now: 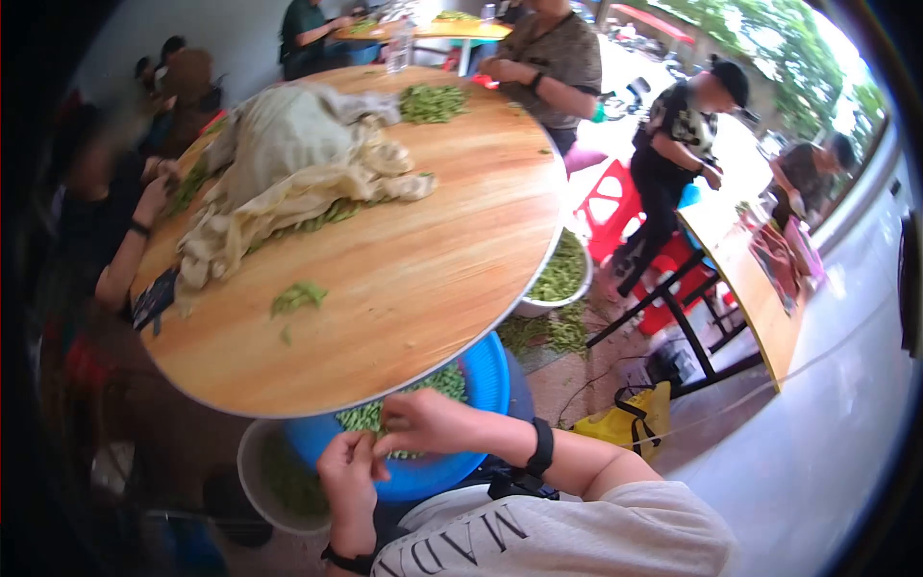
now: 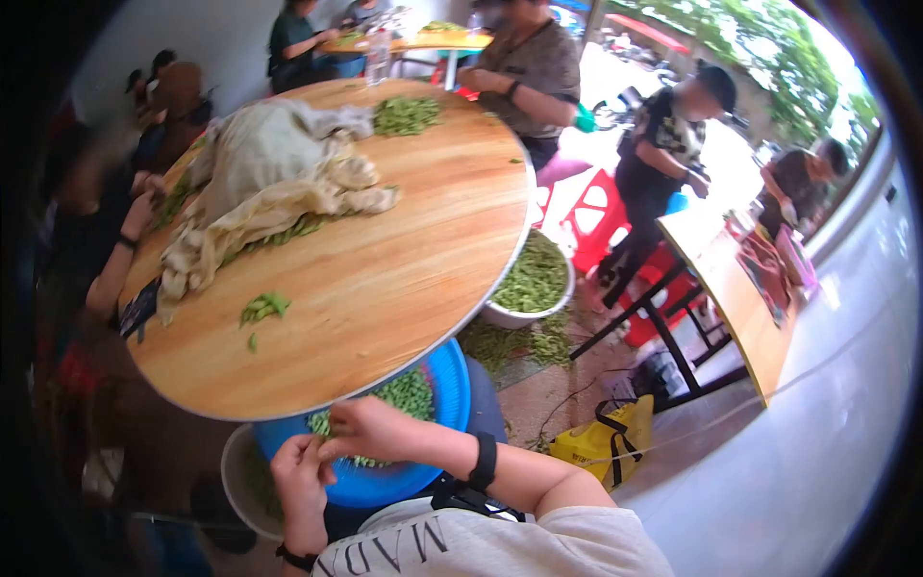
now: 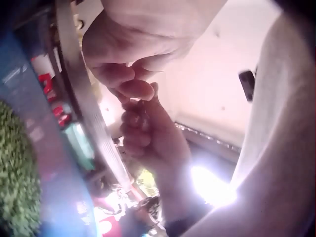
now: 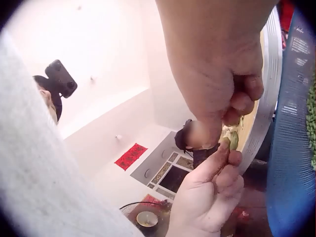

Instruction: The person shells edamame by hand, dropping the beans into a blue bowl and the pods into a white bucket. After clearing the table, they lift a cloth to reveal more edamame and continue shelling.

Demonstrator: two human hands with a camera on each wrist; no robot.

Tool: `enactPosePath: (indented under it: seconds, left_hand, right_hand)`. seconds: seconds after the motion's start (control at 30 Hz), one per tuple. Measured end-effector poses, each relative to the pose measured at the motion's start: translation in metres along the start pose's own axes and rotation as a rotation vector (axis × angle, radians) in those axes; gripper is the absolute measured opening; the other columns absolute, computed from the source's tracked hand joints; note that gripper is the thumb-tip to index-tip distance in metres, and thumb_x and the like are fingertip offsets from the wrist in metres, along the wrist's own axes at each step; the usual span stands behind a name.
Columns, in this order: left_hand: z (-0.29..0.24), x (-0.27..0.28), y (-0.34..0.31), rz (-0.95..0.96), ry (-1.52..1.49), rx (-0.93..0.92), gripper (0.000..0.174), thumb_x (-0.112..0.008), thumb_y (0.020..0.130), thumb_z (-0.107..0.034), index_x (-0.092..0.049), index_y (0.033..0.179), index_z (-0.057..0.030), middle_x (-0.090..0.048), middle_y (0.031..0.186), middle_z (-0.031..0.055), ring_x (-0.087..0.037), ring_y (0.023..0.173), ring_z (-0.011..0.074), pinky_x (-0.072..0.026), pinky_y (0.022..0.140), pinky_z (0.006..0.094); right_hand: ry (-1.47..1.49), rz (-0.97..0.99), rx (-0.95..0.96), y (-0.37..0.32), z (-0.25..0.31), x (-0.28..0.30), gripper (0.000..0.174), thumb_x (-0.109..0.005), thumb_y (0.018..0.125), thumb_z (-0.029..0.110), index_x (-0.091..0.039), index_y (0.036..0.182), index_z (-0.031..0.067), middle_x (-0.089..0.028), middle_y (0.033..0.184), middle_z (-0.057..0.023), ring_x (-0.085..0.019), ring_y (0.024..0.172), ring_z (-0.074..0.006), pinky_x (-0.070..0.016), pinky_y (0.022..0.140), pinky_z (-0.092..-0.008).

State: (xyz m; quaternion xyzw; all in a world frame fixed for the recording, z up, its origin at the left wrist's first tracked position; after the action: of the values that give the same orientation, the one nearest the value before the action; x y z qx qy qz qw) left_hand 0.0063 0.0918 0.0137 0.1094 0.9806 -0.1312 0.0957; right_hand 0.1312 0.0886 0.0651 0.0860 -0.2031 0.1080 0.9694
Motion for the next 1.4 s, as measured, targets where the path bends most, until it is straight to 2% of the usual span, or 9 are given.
enactPosePath:
  seconds: [0.13, 0.2, 0.47, 0.6, 0.7, 0.83, 0.93, 1.13, 1.4]
  left_hand:
    - [-0.027, 0.003, -0.012, -0.113, 0.168, -0.275, 0.012, -0.051, 0.085, 0.001, -0.046, 0.096, -0.0001, -0.055, 0.064, 0.0051, -0.045, 0.044, 0.0062, -0.0351, 0.039, 0.0187]
    - [-0.031, 0.005, -0.016, -0.075, 0.201, -0.343, 0.020, -0.049, 0.085, 0.003, -0.039, 0.102, -0.0019, -0.054, 0.068, 0.0049, -0.044, 0.046, 0.0060, -0.0348, 0.040, 0.0187]
    - [-0.036, 0.028, -0.019, -0.127, 0.096, -0.337, 0.018, -0.048, 0.088, -0.002, -0.042, 0.104, -0.0024, -0.053, 0.070, 0.0040, -0.041, 0.048, 0.0045, -0.0341, 0.043, 0.0172]
    - [-0.018, 0.111, -0.012, -0.373, 0.484, -0.275, 0.006, -0.057, 0.083, -0.004, -0.058, 0.088, -0.0009, -0.059, 0.070, 0.0054, -0.055, 0.062, 0.0105, -0.0448, 0.056, 0.0234]
    - [-0.030, 0.145, -0.011, -0.466, 0.996, -0.440, 0.013, -0.060, 0.080, -0.004, -0.060, 0.092, 0.0006, -0.060, 0.077, 0.0129, -0.060, 0.066, 0.0193, -0.0479, 0.060, 0.0302]
    - [-0.047, 0.144, -0.005, -0.475, 1.421, -0.521, 0.018, -0.060, 0.080, -0.005, -0.061, 0.096, 0.0024, -0.060, 0.088, 0.0145, -0.061, 0.066, 0.0178, -0.0492, 0.058, 0.0302]
    - [-0.024, 0.140, 0.014, -0.331, 0.436, -0.062, 0.017, -0.061, 0.080, -0.007, -0.062, 0.095, 0.0027, -0.062, 0.086, 0.0113, -0.060, 0.061, 0.0134, -0.0478, 0.053, 0.0254]
    - [-0.057, 0.065, 0.039, -0.042, 0.118, -0.123, 0.013, -0.055, 0.084, -0.003, -0.061, 0.093, 0.0043, -0.065, 0.082, 0.0103, -0.053, 0.052, 0.0078, -0.0406, 0.046, 0.0189]
    - [-0.063, 0.023, 0.050, 0.024, 0.038, -0.169, 0.019, -0.054, 0.086, -0.004, -0.058, 0.103, 0.0027, -0.064, 0.088, 0.0092, -0.053, 0.052, 0.0077, -0.0401, 0.047, 0.0183]
  right_hand:
    - [-0.026, -0.012, 0.089, 0.006, 0.016, -0.005, 0.026, -0.071, 0.074, 0.021, -0.059, 0.085, 0.0007, -0.057, 0.063, -0.0094, -0.057, 0.055, -0.0169, -0.0448, 0.050, -0.0280]
    - [0.193, 0.031, -0.095, 0.009, 0.000, -0.017, 0.023, -0.071, 0.071, 0.019, -0.058, 0.076, 0.0001, -0.053, 0.061, -0.0142, -0.055, 0.054, -0.0233, -0.0430, 0.051, -0.0319]
    - [0.751, 0.284, -0.408, 0.021, -0.012, -0.048, 0.012, -0.065, 0.078, 0.013, -0.059, 0.080, 0.0030, -0.054, 0.063, 0.0011, -0.047, 0.051, -0.0041, -0.0360, 0.044, -0.0182]
    - [-0.075, 0.403, 0.295, 0.035, 0.015, -0.023, 0.012, -0.061, 0.077, 0.013, -0.061, 0.084, 0.0027, -0.060, 0.067, -0.0110, -0.057, 0.055, -0.0166, -0.0433, 0.049, -0.0289]
    - [-0.134, 0.095, -0.213, 0.085, 0.010, 0.027, 0.017, -0.063, 0.075, 0.018, -0.060, 0.075, 0.0010, -0.058, 0.064, -0.0147, -0.059, 0.061, -0.0297, -0.0441, 0.053, -0.0359]
    - [-0.615, -0.238, -0.037, 0.164, -0.020, 0.046, 0.031, -0.061, 0.075, 0.027, -0.054, 0.067, -0.0027, -0.057, 0.066, -0.0217, -0.056, 0.064, -0.0381, -0.0453, 0.059, -0.0424]
    - [-0.726, -0.245, -0.008, 0.186, -0.040, 0.038, 0.029, -0.060, 0.073, 0.025, -0.055, 0.069, -0.0031, -0.056, 0.065, -0.0229, -0.057, 0.067, -0.0388, -0.0449, 0.061, -0.0440]
    - [-0.457, -0.238, -0.239, 0.162, -0.044, 0.061, 0.028, -0.062, 0.070, 0.025, -0.058, 0.074, -0.0029, -0.057, 0.067, -0.0237, -0.058, 0.068, -0.0390, -0.0453, 0.061, -0.0434]
    - [-0.616, -0.202, -0.124, 0.183, -0.045, 0.041, 0.031, -0.064, 0.069, 0.026, -0.057, 0.075, -0.0043, -0.058, 0.069, -0.0231, -0.058, 0.066, -0.0359, -0.0467, 0.062, -0.0426]
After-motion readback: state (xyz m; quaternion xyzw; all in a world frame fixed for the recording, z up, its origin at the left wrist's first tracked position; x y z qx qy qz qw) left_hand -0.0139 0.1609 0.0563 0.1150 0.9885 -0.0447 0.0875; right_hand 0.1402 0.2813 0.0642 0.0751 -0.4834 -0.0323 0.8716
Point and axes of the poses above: each hand's wrist, its own y-axis towards the middle knuckle, its own x-axis out of the back of the hand, z = x × y, the point moved 9 cm from there along y, towards the middle knuckle
